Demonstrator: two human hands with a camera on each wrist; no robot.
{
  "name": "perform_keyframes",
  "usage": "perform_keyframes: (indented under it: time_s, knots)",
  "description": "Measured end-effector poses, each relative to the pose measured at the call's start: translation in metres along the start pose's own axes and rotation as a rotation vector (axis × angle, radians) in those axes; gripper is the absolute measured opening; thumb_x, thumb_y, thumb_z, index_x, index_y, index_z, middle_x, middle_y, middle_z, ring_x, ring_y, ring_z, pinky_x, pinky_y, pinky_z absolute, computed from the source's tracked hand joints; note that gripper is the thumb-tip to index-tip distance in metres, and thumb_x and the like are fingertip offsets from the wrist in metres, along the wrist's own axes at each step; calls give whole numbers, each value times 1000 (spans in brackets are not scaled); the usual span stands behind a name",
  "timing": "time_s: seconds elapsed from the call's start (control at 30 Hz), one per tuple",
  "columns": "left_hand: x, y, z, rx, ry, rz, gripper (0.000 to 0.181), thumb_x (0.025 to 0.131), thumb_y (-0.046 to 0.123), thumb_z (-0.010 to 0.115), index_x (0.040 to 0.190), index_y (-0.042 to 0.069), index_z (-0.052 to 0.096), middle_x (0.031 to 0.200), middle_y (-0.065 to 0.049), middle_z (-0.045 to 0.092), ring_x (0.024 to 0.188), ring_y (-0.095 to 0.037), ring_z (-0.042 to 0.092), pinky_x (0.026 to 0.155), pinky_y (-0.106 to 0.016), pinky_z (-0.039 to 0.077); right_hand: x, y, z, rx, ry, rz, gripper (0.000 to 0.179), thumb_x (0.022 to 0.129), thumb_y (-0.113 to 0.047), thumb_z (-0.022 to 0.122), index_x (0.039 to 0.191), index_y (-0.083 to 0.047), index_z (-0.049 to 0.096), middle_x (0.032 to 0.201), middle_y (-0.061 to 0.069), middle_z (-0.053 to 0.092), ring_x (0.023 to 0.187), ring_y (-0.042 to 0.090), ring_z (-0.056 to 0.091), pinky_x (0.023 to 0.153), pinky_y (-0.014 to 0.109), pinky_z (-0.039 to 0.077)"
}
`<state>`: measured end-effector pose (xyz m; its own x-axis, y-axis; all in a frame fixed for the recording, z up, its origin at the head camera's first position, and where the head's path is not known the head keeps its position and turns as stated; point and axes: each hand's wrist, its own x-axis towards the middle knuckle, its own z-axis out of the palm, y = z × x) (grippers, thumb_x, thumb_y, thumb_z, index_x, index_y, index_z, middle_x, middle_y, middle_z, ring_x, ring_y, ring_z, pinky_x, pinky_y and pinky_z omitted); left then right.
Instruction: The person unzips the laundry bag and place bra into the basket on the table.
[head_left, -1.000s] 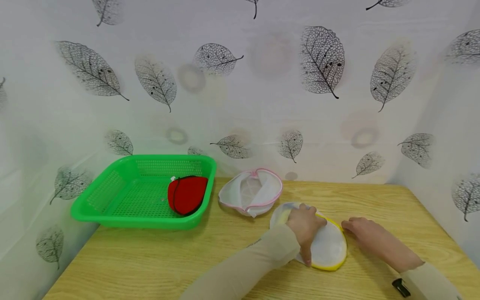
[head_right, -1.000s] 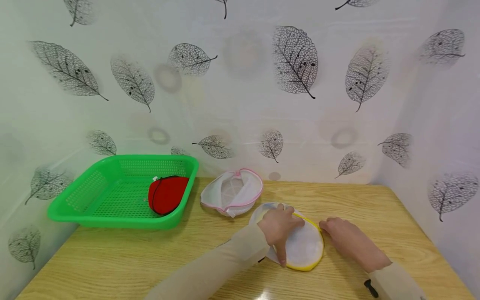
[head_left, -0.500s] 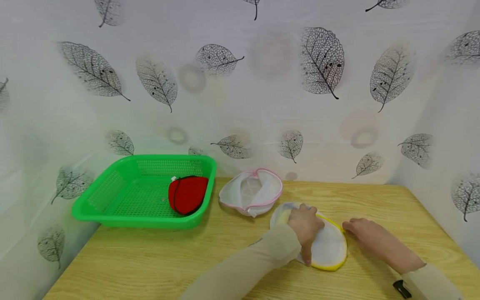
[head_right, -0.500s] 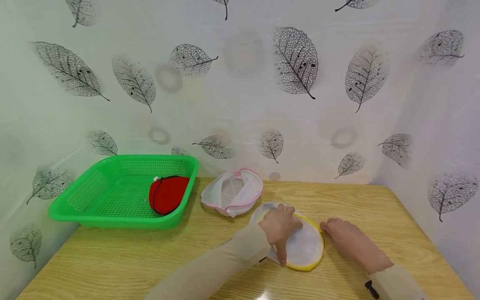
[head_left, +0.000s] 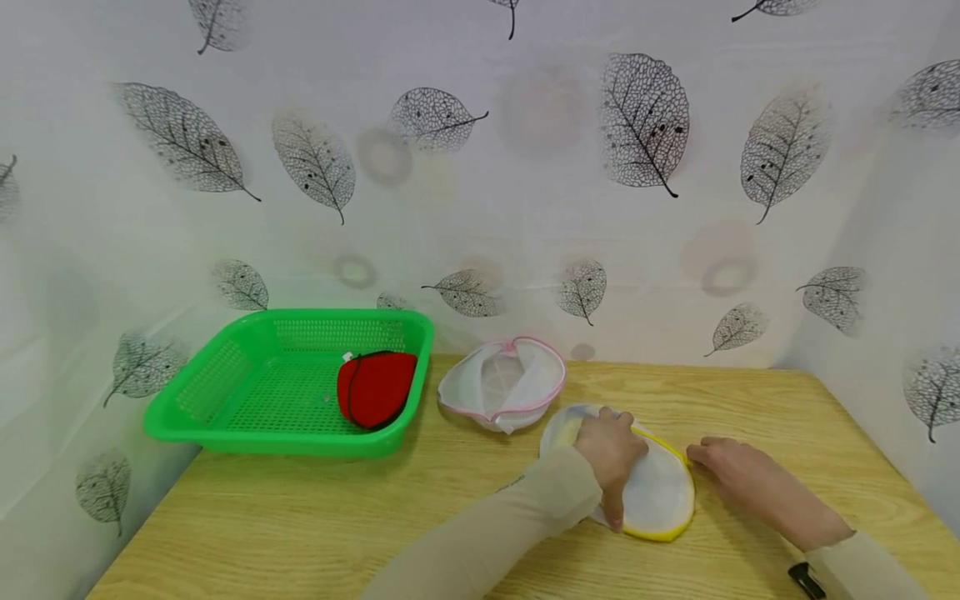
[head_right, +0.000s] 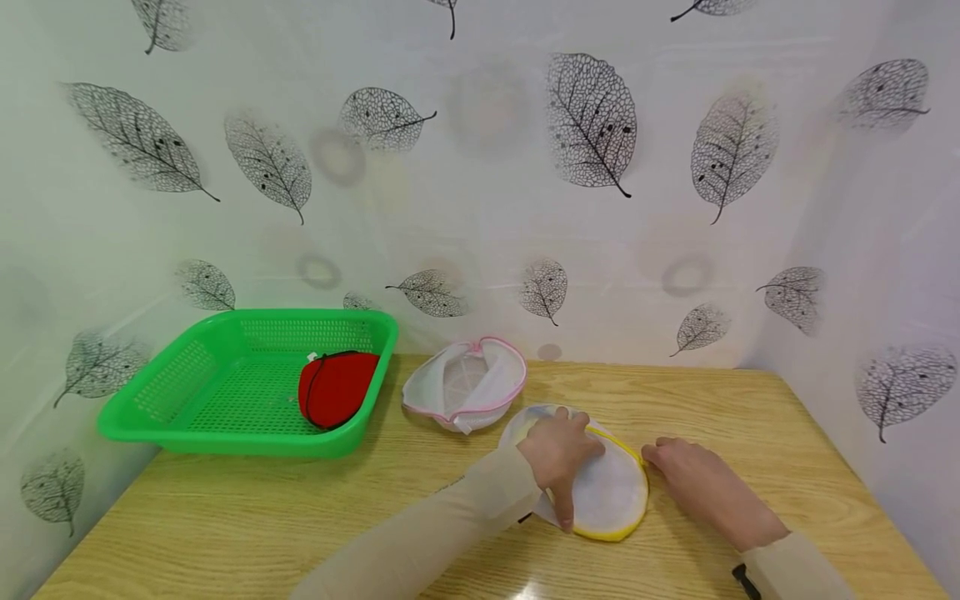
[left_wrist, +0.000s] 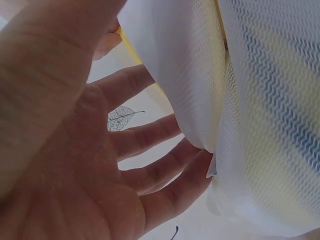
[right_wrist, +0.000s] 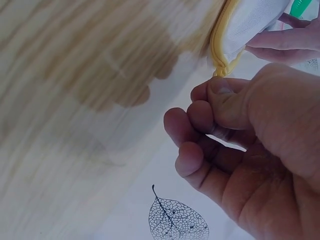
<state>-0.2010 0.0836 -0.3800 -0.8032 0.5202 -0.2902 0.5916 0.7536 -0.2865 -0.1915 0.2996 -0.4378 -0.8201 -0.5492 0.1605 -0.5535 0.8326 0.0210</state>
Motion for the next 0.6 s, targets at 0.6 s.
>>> perform_keyframes:
  time_s: [0.6]
  knots:
    - [-1,-1,1,6,7,2,98,47,73,92,136,55,55,128,19,49,115,-6,48,87,-23,53,-6,1,-2,30,-57,20,25,88,-6,73,78,-22,56,74,-13,50,64,2,40,56,26,38]
